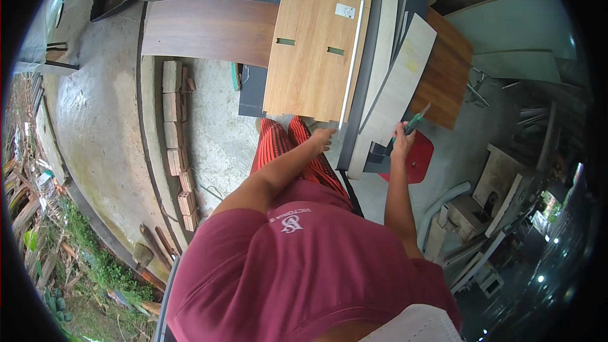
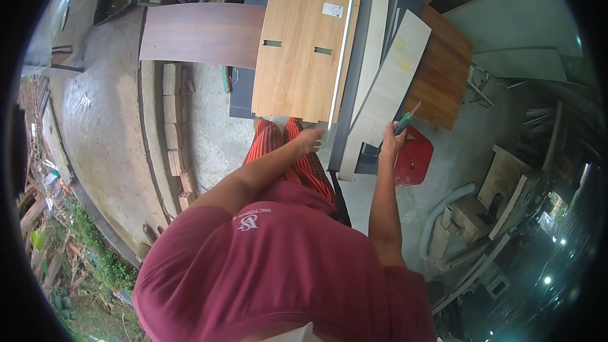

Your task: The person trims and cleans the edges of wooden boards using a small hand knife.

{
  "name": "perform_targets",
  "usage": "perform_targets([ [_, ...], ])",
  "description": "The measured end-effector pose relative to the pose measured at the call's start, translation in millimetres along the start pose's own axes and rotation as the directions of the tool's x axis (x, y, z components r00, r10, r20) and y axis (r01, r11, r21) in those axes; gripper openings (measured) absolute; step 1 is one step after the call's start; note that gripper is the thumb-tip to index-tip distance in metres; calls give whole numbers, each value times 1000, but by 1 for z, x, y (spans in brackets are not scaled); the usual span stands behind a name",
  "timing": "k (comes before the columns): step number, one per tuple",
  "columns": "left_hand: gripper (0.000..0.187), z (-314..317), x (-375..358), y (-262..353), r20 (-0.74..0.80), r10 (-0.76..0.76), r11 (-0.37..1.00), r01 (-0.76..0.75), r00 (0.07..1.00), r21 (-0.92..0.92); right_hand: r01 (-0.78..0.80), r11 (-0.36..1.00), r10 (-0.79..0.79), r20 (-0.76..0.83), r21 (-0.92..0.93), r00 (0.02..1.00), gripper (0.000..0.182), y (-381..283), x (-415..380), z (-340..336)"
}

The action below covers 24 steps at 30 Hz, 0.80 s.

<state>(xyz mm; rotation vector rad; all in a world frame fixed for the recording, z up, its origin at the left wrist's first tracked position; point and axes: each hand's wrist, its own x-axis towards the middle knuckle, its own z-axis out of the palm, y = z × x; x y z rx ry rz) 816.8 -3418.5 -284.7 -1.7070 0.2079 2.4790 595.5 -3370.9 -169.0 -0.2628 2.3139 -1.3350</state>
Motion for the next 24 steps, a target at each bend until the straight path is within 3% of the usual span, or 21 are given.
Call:
perform_targets([
  [1,56,19,-12,5,28,-1,996,-1,1000,88,10,1000,-10,-5,0,1000,19,-11,-21,2],
  [3,55,34,-15,12,61,4,986,-14,998,169,-25,991,0,193,131,981,20,-25,-57,4],
  [5,40,40,-10,17,172,75,910,-138,982,392,-23,998,12,201,52,980,20,-30,-89,3],
  [6,40,39,-9,14,180,78,907,-145,981,395,-31,999,35,205,-21,978,20,-30,-103,1],
  [9,27,22,-20,15,218,183,886,-257,959,386,-125,992,118,262,8,958,21,-26,-135,-5],
  [11,21,15,-63,21,248,218,926,-281,944,253,-114,993,111,261,-4,959,23,-21,-145,-1],
  [14,19,6,-110,21,282,252,942,-301,926,147,-220,973,181,374,64,910,29,-39,-147,22],
  [15,19,4,-118,19,285,253,939,-306,925,157,-218,973,177,369,75,913,29,-39,-140,32],
  [17,21,0,-130,16,383,287,908,-377,878,183,-184,983,136,581,25,803,25,-37,-129,52],
  [21,25,-13,-147,21,329,273,874,-376,904,308,-134,990,138,601,-51,787,23,-47,-128,81],
  [24,36,-50,-144,30,226,343,817,-408,912,408,-15,1000,12,466,1,885,26,-42,-103,65],
])
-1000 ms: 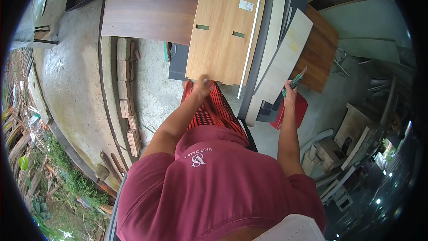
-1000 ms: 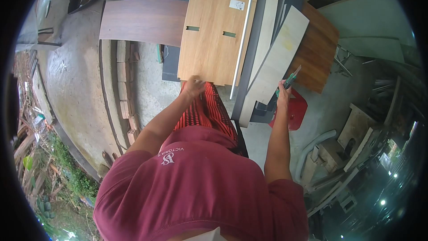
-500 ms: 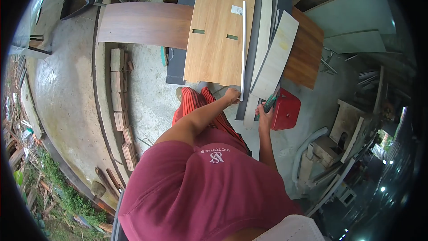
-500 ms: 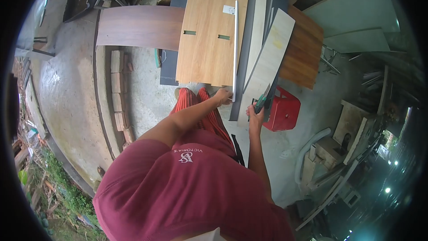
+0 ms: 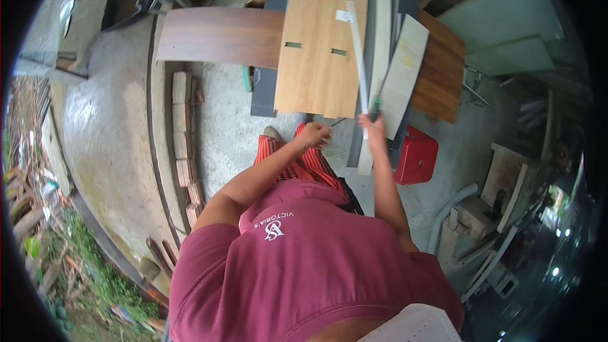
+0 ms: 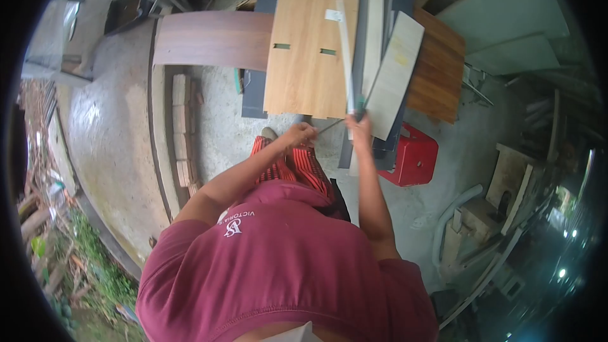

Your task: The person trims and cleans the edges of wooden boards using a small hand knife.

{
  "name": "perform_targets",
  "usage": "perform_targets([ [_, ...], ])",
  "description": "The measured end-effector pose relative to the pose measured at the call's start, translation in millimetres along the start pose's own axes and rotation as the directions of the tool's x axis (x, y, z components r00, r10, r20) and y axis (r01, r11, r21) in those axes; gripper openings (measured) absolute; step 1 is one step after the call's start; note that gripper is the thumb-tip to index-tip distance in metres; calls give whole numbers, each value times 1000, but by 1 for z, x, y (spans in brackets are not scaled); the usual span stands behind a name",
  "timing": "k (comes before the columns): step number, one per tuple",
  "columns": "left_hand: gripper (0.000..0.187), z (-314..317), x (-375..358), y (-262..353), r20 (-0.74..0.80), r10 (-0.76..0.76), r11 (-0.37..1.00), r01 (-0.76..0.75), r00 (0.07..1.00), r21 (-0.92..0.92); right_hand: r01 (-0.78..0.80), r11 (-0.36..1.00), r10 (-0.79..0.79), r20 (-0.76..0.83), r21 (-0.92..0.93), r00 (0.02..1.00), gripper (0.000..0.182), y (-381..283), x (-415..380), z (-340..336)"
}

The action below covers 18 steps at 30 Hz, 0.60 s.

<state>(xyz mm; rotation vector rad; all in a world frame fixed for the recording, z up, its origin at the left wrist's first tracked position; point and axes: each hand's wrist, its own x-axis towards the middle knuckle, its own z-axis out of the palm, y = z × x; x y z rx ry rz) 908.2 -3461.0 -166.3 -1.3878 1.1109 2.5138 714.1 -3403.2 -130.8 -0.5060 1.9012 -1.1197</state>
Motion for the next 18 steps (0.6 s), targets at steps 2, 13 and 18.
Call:
perform_targets([
  [2,38,-33,-3,-14,-138,-106,984,84,985,-160,85,992,-100,-179,-90,979,25,1,9,-39],
  [13,54,-99,65,-74,-275,-319,604,-29,907,-797,-84,935,-55,-376,-344,925,25,78,131,-180],
  [18,56,-81,76,-46,-321,-281,468,-163,904,-868,-107,958,9,-344,-267,939,26,94,147,-179],
])
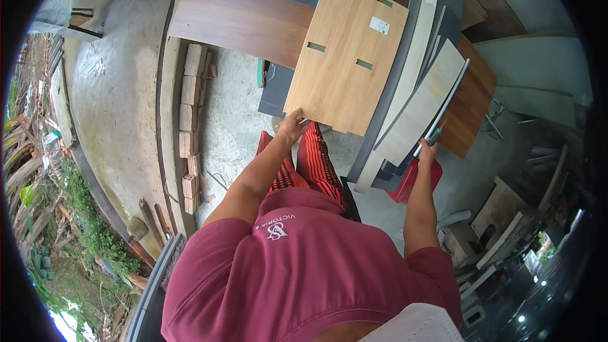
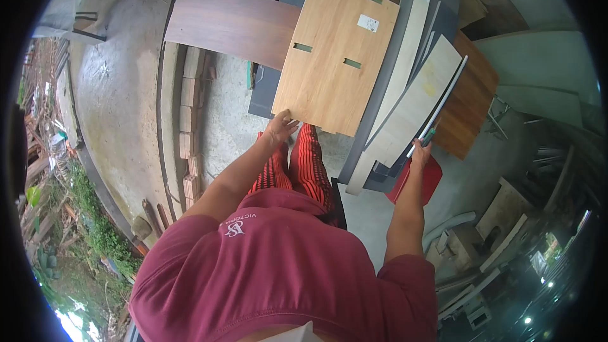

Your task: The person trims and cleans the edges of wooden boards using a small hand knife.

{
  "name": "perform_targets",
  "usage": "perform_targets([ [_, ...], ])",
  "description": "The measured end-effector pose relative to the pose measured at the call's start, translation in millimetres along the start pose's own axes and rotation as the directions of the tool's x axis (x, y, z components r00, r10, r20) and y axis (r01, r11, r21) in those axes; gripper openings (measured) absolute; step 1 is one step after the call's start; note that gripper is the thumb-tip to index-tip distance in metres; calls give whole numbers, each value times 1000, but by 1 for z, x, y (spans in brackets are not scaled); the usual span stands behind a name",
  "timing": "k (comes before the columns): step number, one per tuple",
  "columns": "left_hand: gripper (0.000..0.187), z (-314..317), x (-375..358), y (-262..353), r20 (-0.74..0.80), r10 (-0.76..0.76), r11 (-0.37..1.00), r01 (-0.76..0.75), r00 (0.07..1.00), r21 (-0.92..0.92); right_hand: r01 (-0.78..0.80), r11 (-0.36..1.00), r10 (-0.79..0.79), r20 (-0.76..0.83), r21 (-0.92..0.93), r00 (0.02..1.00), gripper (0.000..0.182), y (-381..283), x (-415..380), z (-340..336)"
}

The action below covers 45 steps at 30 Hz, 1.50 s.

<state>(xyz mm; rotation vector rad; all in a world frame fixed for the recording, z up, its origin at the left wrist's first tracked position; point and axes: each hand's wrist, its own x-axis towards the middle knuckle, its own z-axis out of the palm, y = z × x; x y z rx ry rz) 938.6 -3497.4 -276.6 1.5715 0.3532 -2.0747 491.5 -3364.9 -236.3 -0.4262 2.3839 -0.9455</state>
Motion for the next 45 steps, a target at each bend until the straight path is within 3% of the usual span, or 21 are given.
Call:
perform_targets([
  [5,57,2,7,-2,-29,11,999,-12,1000,-44,36,997,-35,-14,70,999,24,10,8,-8],
  [7,53,4,5,-2,-40,3,998,-5,999,-65,94,988,-99,-33,-125,995,21,6,6,-11],
  [8,53,4,5,-2,-49,-4,997,0,999,-82,99,987,-104,-32,-123,994,21,4,5,-13],
  [10,52,5,4,-1,-55,-7,995,1,998,-101,-199,978,199,-19,-56,980,19,-15,-6,-13],
  [14,52,2,4,-3,-21,-6,993,3,1000,-117,-159,985,156,-46,-60,987,17,-21,-12,-10],
  [16,52,-1,6,-5,7,-1,994,2,1000,-109,-5,995,-10,-139,-101,990,17,-8,-8,-7],
  [20,55,4,-8,-2,22,17,995,-15,1000,-96,50,999,-50,-163,-6,985,17,-13,-25,-5],
  [23,59,-2,-7,0,68,62,998,-60,996,-30,-64,998,65,-112,11,992,20,-32,-51,-7],
  [26,59,-6,-15,12,93,105,993,-109,990,40,84,995,-75,-162,49,984,20,-23,-69,-12],
  [28,52,-8,-19,27,160,137,982,-155,978,104,79,995,-70,-146,56,987,20,-24,-81,-17],
  [29,52,-11,-17,34,252,229,960,-261,940,103,73,996,-66,-121,59,990,20,-22,-90,-18],
  [30,51,-9,-21,42,237,283,943,-314,929,107,175,984,-174,-124,0,977,19,-2,-86,-20],
  [31,54,-10,-29,50,231,330,922,-365,915,129,146,989,-145,-127,-4,981,19,1,-100,-20],
  [33,60,7,-66,77,177,416,869,-447,892,209,81,981,-72,-61,176,996,17,-19,-118,-15],
  [34,60,21,-84,87,199,422,862,-460,884,215,105,986,-99,-54,132,994,16,-23,-125,-14],
  [36,57,42,-113,103,221,644,724,-677,732,133,108,983,-99,-62,149,993,16,-26,-135,-11],
  [41,43,102,-171,148,233,772,553,-806,591,213,107,991,-103,-51,78,993,18,-27,-149,-2],
  [43,37,127,-192,168,303,792,424,-835,530,350,128,986,-122,-55,105,991,18,-40,-156,1],
  [45,34,154,-218,179,386,843,270,-915,375,300,140,981,-134,-57,132,989,18,-47,-163,3],
])
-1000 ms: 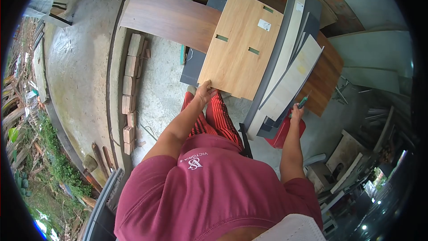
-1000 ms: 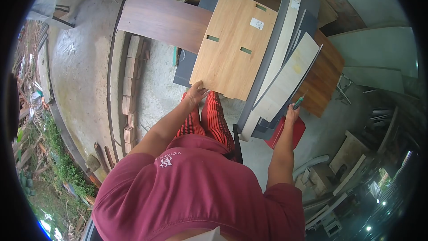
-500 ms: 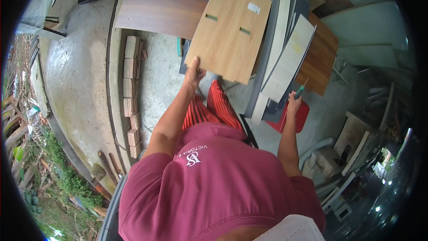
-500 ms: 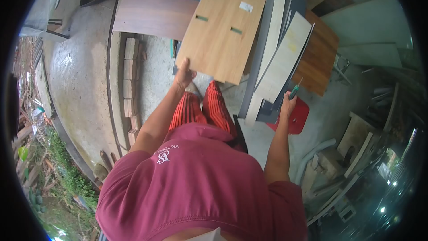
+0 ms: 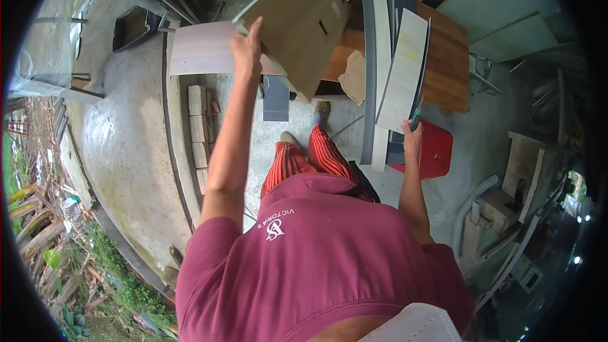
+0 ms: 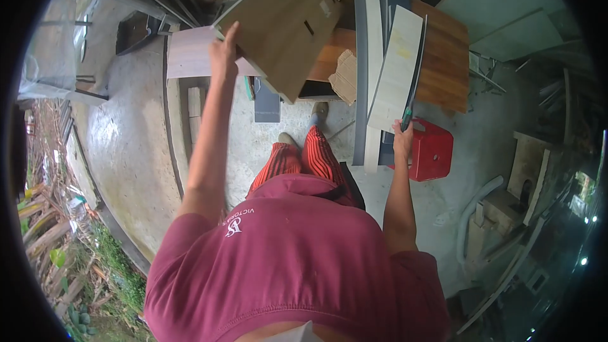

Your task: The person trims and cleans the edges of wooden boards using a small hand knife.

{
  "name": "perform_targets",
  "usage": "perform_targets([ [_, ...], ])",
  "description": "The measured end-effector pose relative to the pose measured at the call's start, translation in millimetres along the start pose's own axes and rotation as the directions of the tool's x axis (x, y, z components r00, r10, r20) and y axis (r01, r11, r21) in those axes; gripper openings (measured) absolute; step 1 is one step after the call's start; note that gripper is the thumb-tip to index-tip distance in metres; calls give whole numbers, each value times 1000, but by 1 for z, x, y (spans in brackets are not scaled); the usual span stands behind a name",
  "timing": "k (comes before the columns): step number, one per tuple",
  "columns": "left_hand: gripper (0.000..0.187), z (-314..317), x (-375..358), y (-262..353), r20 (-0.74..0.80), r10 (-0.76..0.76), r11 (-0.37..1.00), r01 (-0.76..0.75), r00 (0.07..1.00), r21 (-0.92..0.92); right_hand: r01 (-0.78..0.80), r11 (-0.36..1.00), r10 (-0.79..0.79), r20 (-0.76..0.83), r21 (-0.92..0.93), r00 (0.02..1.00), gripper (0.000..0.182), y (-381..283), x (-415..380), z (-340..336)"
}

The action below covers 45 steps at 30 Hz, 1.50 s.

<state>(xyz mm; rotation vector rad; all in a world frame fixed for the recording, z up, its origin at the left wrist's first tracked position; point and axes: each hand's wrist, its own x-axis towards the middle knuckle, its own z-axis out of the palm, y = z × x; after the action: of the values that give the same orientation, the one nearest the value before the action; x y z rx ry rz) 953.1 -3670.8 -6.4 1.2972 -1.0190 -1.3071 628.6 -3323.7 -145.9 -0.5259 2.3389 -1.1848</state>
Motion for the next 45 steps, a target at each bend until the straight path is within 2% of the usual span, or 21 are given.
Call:
perform_targets([
  [2,34,-2,4,40,-16,-62,969,64,998,240,16,999,-16,-19,49,1000,19,-1,-2,2],
  [4,28,-23,19,51,88,50,984,-65,995,169,11,997,-10,-11,81,1000,19,-6,-11,2],
  [5,28,-29,13,73,124,49,991,-63,991,117,-2,997,4,-18,74,1000,20,-13,-18,3],
  [7,29,-47,2,108,172,38,979,-72,984,192,33,994,-30,-27,102,999,19,-9,-27,9],
  [10,27,-69,-8,143,94,41,955,-67,995,288,-58,998,58,3,35,998,17,-26,-44,14],
  [12,29,-81,-17,158,2,40,935,-38,999,353,-45,999,44,37,20,998,19,-25,-47,19],
  [13,29,-82,-24,164,3,41,934,-40,999,355,-20,1000,22,75,-22,997,21,-26,-46,25],
  [15,30,-80,-39,172,96,140,978,-153,986,144,-7,994,25,164,-107,986,27,-40,-44,35],
  [18,32,-92,-49,173,53,144,965,-152,988,214,104,994,-96,253,-17,963,22,-70,-46,59],
  [22,30,-99,-62,165,66,156,924,-169,986,343,194,978,-151,383,-77,911,43,-144,-61,90],
  [24,28,-107,-69,157,87,173,918,-193,981,347,232,973,-198,476,-14,857,47,-199,-79,97],
  [26,24,-103,-83,161,53,170,874,-176,984,452,506,848,-518,444,156,731,46,-243,-93,107],
  [28,24,-103,-93,156,74,205,861,-216,976,460,598,756,-648,434,267,626,45,-286,-111,111],
  [30,26,-93,-109,160,71,177,847,-189,982,497,580,740,-668,475,341,572,49,-327,-129,106],
  [32,25,-89,-118,161,72,166,860,-180,984,477,724,597,-765,517,345,384,55,-351,-140,106],
  [34,24,-82,-124,169,130,182,729,-223,975,648,768,542,-802,485,343,349,57,-359,-143,110],
  [35,23,-79,-127,171,102,165,715,-190,981,673,805,487,-834,454,338,314,58,-360,-142,111],
  [40,24,-80,-132,163,88,220,738,-225,971,637,781,539,-791,508,317,340,53,-354,-111,107],
  [42,24,-81,-132,163,80,215,724,-213,973,656,795,579,-718,577,182,390,50,-341,-87,112],
  [44,26,-81,-133,163,39,181,708,-157,983,689,804,579,-705,579,137,409,46,-321,-56,125],
  [45,26,-82,-133,162,45,180,707,-161,983,689,786,612,-677,573,89,462,45,-310,-39,132],
])
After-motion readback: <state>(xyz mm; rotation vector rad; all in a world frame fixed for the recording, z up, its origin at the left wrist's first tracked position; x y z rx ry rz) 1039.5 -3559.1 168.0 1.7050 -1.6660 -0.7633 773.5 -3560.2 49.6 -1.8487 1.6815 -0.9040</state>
